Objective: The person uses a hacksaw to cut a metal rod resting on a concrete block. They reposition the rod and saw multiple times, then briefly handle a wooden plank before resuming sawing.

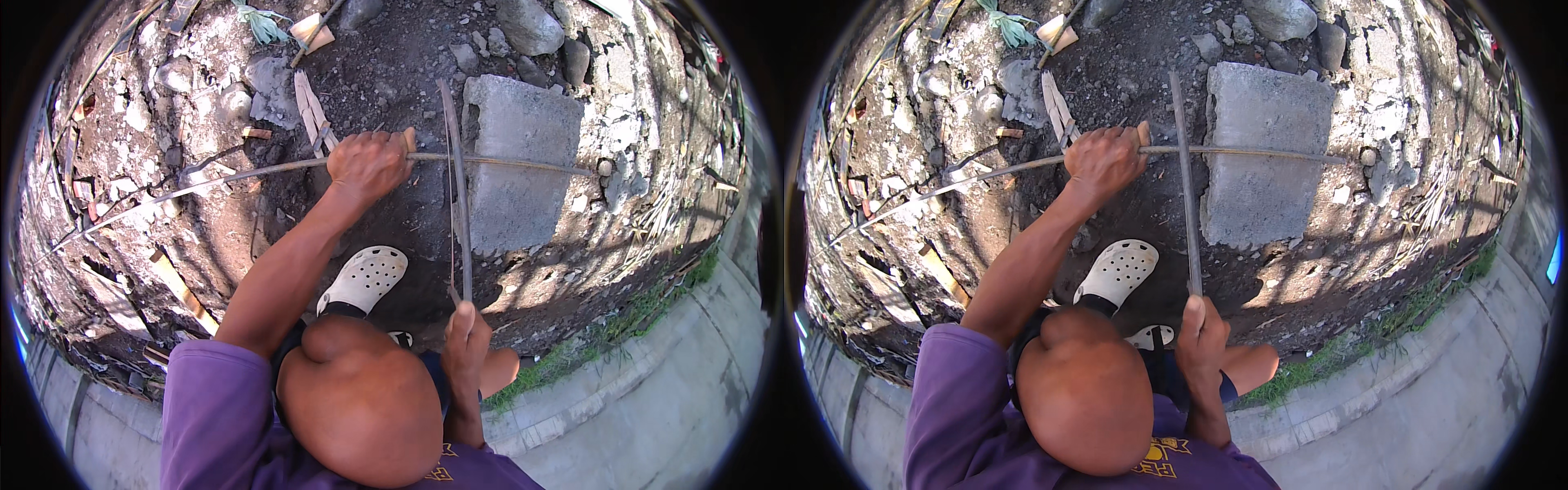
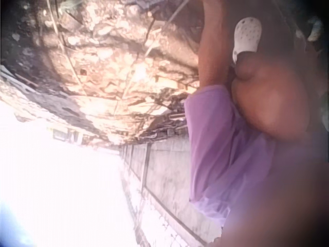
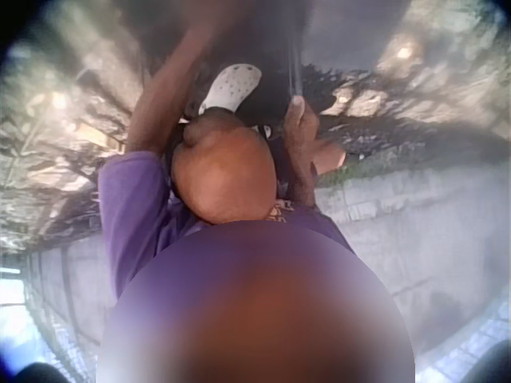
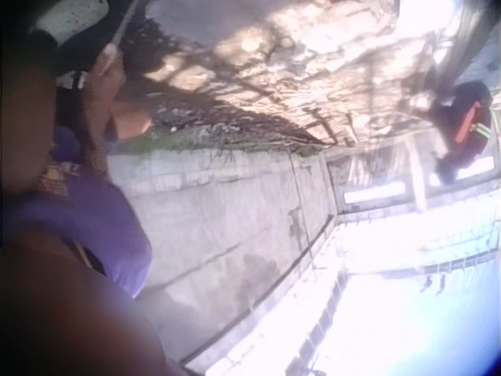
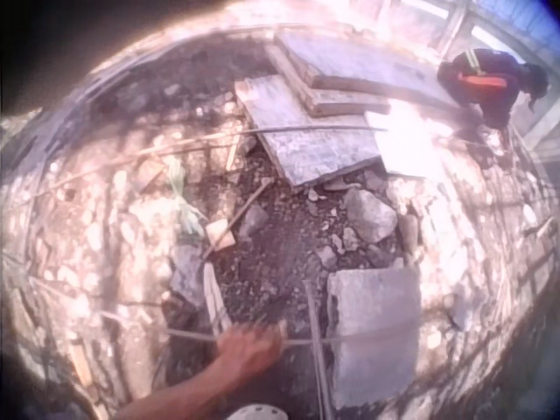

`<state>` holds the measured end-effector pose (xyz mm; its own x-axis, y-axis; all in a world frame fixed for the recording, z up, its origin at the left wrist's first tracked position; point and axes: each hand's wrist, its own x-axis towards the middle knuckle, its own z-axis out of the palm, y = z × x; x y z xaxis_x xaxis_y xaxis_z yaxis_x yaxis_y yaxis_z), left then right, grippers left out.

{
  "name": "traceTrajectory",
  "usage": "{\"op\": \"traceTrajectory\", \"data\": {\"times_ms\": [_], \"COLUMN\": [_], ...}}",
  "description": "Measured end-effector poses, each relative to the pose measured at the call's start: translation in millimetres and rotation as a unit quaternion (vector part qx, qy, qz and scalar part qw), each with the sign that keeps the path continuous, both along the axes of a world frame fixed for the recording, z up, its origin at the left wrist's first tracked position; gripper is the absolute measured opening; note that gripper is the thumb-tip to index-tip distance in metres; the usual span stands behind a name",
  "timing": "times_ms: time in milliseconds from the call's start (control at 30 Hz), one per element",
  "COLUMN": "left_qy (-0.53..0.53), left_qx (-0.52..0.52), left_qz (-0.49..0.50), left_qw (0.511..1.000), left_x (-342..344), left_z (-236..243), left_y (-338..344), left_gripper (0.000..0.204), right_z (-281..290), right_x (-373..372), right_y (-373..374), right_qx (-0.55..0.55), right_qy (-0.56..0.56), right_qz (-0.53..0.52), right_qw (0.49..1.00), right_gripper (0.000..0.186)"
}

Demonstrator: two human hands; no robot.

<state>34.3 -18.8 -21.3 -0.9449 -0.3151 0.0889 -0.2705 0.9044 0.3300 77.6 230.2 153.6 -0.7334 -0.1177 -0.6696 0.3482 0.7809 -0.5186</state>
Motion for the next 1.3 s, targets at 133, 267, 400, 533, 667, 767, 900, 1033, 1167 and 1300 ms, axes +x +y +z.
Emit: {"op": "traceTrajectory", "data": {"times_ms": [133,267,400,533,667,767,900,1033,1167,1300], "left_qy": [0.029,0.018,-0.014,-0.005,-0.007,0.004,0.034,0.053,0.006,-0.025], "left_qx": [-0.012,-0.023,-0.004,0.006,0.011,-0.019,-0.033,-0.037,-0.016,-0.003], "left_qz": [0.004,-0.014,-0.007,0.001,-0.014,-0.013,0.002,0.0,0.015,0.013], "left_qw": [0.999,0.999,1.0,1.0,1.0,1.0,0.999,0.998,1.0,1.0], "left_x": [-2,-6,0,2,-2,-4,-2,-1,-2,-4], "left_z": [4,4,0,2,8,6,0,2,11,5], "left_y": [-6,-5,-1,0,-4,-6,-2,0,0,-2], "left_gripper": [0.025,0.023,0.023,0.025,0.028,0.026,0.025,0.026,0.022,0.025], "right_z": [-82,-36,35,-32,-84,-27,48,-24,-70,3], "right_x": [-52,15,49,-40,-65,5,36,-44,-46,39], "right_y": [-49,4,32,-39,-57,-7,14,-56,-45,27], "right_qx": [-0.094,-0.071,-0.044,-0.042,-0.092,-0.054,-0.035,-0.073,-0.075,-0.038], "right_qy": [0.131,0.065,0.007,0.091,0.184,0.054,0.01,0.109,0.125,0.037], "right_qz": [0.026,-0.017,-0.033,0.046,0.074,-0.005,-0.007,0.033,0.04,-0.005], "right_qw": [0.987,0.995,0.998,0.994,0.976,0.997,0.999,0.991,0.988,0.999], "right_gripper": [0.063,0.053,0.05,0.056,0.059,0.054,0.051,0.057,0.057,0.052]}}
